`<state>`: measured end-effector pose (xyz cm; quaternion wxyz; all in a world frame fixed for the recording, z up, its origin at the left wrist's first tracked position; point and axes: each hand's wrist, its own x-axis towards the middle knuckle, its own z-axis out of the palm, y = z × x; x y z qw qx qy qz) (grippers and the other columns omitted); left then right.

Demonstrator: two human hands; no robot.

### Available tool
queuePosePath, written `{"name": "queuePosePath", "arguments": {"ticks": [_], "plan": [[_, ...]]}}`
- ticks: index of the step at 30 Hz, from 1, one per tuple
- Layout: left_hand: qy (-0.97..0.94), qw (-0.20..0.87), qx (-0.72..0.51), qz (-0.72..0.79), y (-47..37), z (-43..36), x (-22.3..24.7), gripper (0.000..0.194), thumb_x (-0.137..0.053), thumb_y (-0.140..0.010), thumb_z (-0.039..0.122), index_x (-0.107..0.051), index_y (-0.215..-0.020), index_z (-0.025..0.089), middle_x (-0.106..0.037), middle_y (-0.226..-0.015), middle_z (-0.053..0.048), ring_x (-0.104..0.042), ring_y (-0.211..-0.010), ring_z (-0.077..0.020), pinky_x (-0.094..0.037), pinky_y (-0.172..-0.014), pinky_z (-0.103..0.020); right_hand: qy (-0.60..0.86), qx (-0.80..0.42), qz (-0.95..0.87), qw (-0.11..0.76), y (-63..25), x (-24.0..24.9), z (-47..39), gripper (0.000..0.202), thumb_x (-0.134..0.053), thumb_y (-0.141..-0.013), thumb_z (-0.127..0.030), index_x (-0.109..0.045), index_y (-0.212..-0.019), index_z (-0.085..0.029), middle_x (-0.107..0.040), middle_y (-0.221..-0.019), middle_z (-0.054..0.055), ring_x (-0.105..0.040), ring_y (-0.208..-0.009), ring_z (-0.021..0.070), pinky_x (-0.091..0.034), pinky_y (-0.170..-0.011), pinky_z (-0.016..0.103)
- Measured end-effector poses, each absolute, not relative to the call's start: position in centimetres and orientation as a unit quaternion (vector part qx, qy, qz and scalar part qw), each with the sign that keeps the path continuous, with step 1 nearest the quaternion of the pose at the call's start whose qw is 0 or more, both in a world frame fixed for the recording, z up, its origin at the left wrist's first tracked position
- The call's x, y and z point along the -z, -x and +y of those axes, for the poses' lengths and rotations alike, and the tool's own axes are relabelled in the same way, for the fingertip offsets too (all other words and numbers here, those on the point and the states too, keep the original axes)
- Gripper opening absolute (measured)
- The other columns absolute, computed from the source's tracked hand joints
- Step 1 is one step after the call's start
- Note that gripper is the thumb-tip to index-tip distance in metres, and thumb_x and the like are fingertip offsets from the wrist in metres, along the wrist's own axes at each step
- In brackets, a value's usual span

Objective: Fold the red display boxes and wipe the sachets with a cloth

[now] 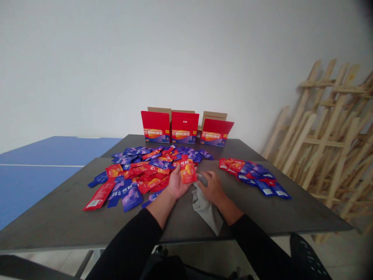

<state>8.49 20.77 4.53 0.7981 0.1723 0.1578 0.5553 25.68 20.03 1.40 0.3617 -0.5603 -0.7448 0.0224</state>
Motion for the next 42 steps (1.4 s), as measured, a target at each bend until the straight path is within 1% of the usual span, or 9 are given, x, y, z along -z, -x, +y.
{"name": "queuePosePath", "arguments": {"ticks": [2, 4, 9, 12, 15, 19, 25, 35, 42], "plan": [[-0.168, 0.8, -0.554, 0.156, -8.4, 20.9, -4.5, 0.05, -0.042, -0.094, 0.051, -0.059, -0.119, 0.011, -0.07, -0.105, -0.013, -0.069, -0.084, -0.0211, -0.055, -0.073, -0.033, 0.546, -0.043, -0.773, 0.322, -25.6, -0.3, 20.2, 0.048, -0.07, -0.075, -0.04, -0.062, -0.12, -0.024, -0.055, -0.122, 0.011, -0.052, -0.112, 0.0263, -0.04, -0.096, 0.04], [-0.168, 0.799, -0.553, 0.164, -8.3, 21.1, -4.4, 0.047, -0.046, -0.092, 0.052, -0.061, -0.114, 0.013, -0.07, -0.101, -0.01, -0.067, -0.073, -0.0166, -0.053, -0.064, -0.029, 0.526, -0.07, -0.788, 0.311, -25.6, 0.1, 20.5, 0.039, -0.068, -0.074, -0.029, -0.062, -0.112, -0.022, -0.059, -0.109, 0.008, -0.055, -0.102, 0.0224, -0.043, -0.091, 0.036], [-0.175, 0.783, -0.551, 0.229, -8.4, 21.4, -4.0, 0.04, -0.053, -0.089, 0.05, -0.063, -0.101, 0.014, -0.068, -0.085, -0.006, -0.059, -0.058, -0.0109, -0.045, -0.049, -0.022, 0.521, -0.024, -0.714, 0.467, -26.5, -0.9, 21.0, 0.018, -0.057, -0.07, -0.014, -0.055, -0.086, -0.02, -0.053, -0.088, 0.003, -0.055, -0.085, 0.0192, -0.048, -0.081, 0.034], [-0.181, 0.789, -0.528, 0.257, -8.7, 21.2, -4.0, 0.036, -0.054, -0.089, 0.048, -0.063, -0.098, 0.015, -0.068, -0.082, -0.006, -0.059, -0.057, -0.011, -0.044, -0.05, -0.022, 0.433, 0.015, -0.729, 0.531, -26.6, -1.4, 20.3, 0.028, -0.053, -0.068, -0.012, -0.055, -0.094, -0.022, -0.053, -0.093, 0.004, -0.055, -0.091, 0.0206, -0.05, -0.085, 0.037], [-0.182, 0.816, -0.485, 0.258, -9.0, 20.7, -4.2, 0.039, -0.052, -0.088, 0.049, -0.064, -0.091, 0.012, -0.068, -0.078, -0.008, -0.064, -0.065, -0.0159, -0.051, -0.061, -0.027, 0.323, 0.038, -0.815, 0.479, -25.7, -1.4, 19.0, 0.041, -0.054, -0.068, -0.009, -0.059, -0.106, -0.025, -0.054, -0.103, 0.006, -0.055, -0.098, 0.0209, -0.05, -0.087, 0.037], [-0.188, 0.861, -0.416, 0.227, -9.3, 20.0, -4.1, 0.041, -0.052, -0.088, 0.05, -0.064, -0.084, 0.011, -0.067, -0.073, -0.008, -0.065, -0.066, -0.0175, -0.051, -0.063, -0.027, 0.271, 0.061, -0.874, 0.398, -24.2, -1.3, 18.1, 0.038, -0.062, -0.075, -0.015, -0.062, -0.112, -0.026, -0.054, -0.11, 0.008, -0.053, -0.101, 0.0224, -0.051, -0.089, 0.039], [-0.222, 0.874, -0.374, 0.215, -10.4, 19.2, -3.6, 0.042, -0.052, -0.089, 0.052, -0.064, -0.082, 0.013, -0.065, -0.068, -0.005, -0.061, -0.058, -0.0125, -0.047, -0.059, -0.022, 0.371, 0.051, -0.802, 0.466, -24.7, -1.1, 18.9, 0.025, -0.055, -0.092, -0.03, -0.064, -0.114, -0.023, -0.052, -0.111, 0.01, -0.054, -0.104, 0.023, -0.051, -0.092, 0.042], [-0.304, 0.83, -0.338, 0.323, -10.0, 19.3, -3.1, 0.033, -0.061, -0.087, 0.045, -0.066, -0.085, 0.012, -0.067, -0.069, -0.005, -0.06, -0.054, -0.0116, -0.045, -0.054, -0.021, 0.48, 0.003, -0.694, 0.536, -25.7, -1.0, 20.5, 0.033, -0.051, -0.092, -0.039, -0.062, -0.116, -0.019, -0.051, -0.108, 0.012, -0.055, -0.102, 0.0238, -0.049, -0.094, 0.044], [-0.297, 0.862, -0.337, 0.236, -9.2, 19.2, -4.1, 0.035, -0.056, -0.09, 0.042, -0.063, -0.107, 0.012, -0.069, -0.097, -0.012, -0.067, -0.08, -0.0186, -0.049, -0.061, -0.025, 0.517, -0.005, -0.658, 0.547, -27.6, -1.0, 21.8, 0.033, -0.05, -0.092, -0.038, -0.062, -0.113, -0.017, -0.052, -0.109, 0.012, -0.055, -0.102, 0.0236, -0.047, -0.095, 0.044]]}}
